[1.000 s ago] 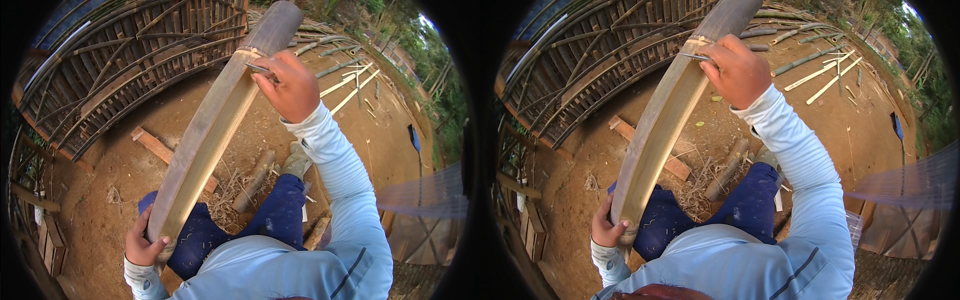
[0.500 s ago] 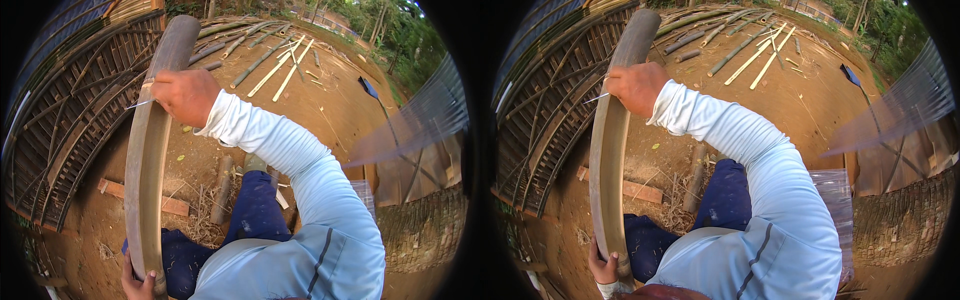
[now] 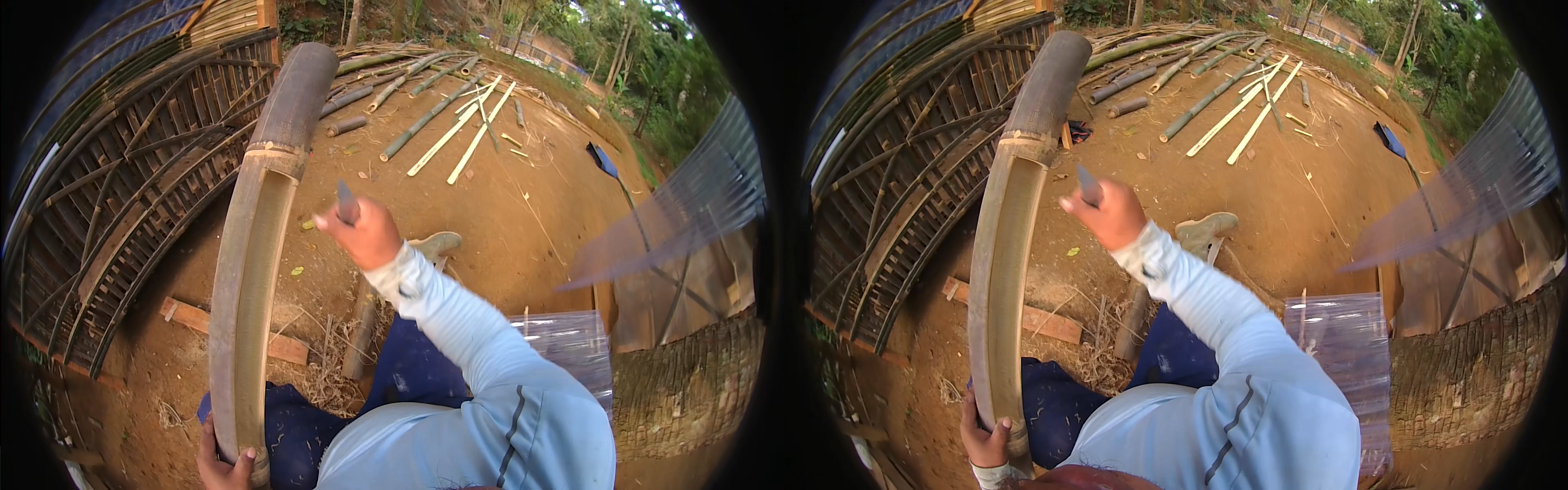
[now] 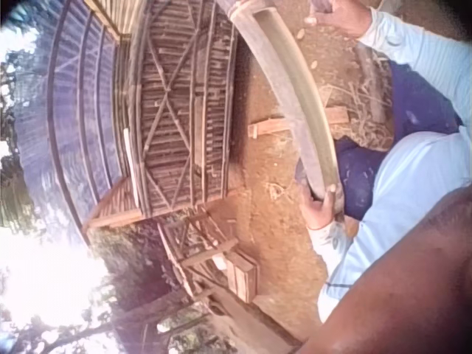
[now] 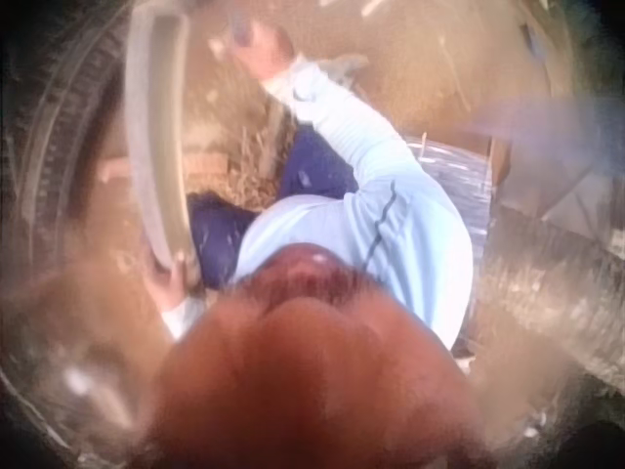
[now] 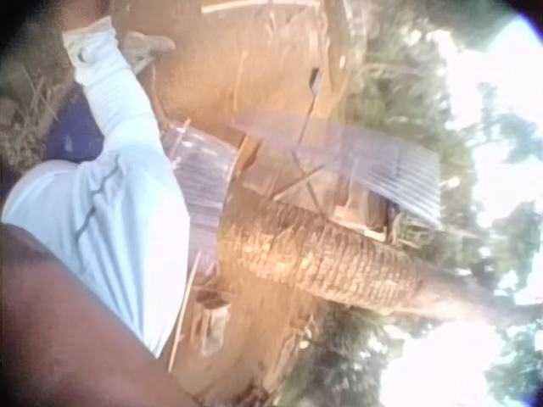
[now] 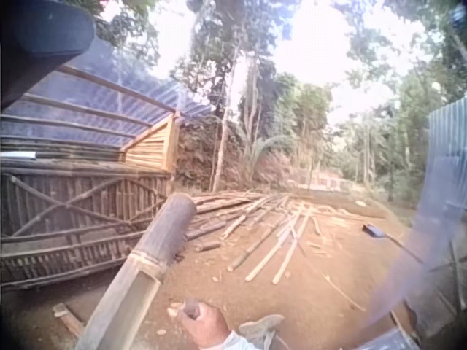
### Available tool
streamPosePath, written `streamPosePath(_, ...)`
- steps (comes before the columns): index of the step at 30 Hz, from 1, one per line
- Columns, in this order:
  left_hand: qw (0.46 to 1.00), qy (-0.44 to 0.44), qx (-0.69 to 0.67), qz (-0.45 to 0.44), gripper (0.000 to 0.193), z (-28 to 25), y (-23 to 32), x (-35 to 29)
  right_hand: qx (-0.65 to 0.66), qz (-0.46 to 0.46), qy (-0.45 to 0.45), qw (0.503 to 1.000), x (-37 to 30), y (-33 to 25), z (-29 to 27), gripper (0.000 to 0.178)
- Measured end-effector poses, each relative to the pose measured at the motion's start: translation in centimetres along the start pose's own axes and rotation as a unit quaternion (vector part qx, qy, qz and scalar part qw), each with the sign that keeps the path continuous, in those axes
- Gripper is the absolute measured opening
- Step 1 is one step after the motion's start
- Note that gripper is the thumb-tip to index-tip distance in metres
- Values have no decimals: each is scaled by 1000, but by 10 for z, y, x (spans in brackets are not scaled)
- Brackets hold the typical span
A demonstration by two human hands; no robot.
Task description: The person holds a long, split bamboo segment and uses a small knife to scrape and smooth the inner surface. They rotate the bamboo periodically to access different sections while continuing to shave thin layers from the interior.
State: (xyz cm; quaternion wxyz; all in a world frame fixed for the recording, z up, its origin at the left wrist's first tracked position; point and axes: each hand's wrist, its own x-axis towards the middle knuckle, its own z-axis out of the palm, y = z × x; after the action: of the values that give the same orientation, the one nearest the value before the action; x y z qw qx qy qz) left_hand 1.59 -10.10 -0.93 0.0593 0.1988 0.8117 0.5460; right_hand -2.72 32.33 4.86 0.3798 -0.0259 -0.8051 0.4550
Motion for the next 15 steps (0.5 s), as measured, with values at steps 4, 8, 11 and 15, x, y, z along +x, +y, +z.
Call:
streamPosePath(4,999,-30,36,4,108,-2,0,3,230,308,-124,915,-109,75,28,34)
streamPosePath(8,994,-67,79,31,126,-6,13,7,317,455,-243,796,-225,91,56,33)
streamPosePath(11,990,-122,67,-7,136,-6,35,15,308,496,-315,748,-258,83,57,28)
streamPosePath(15,983,-159,92,5,139,-6,53,34,385,502,-289,718,-254,82,44,14)
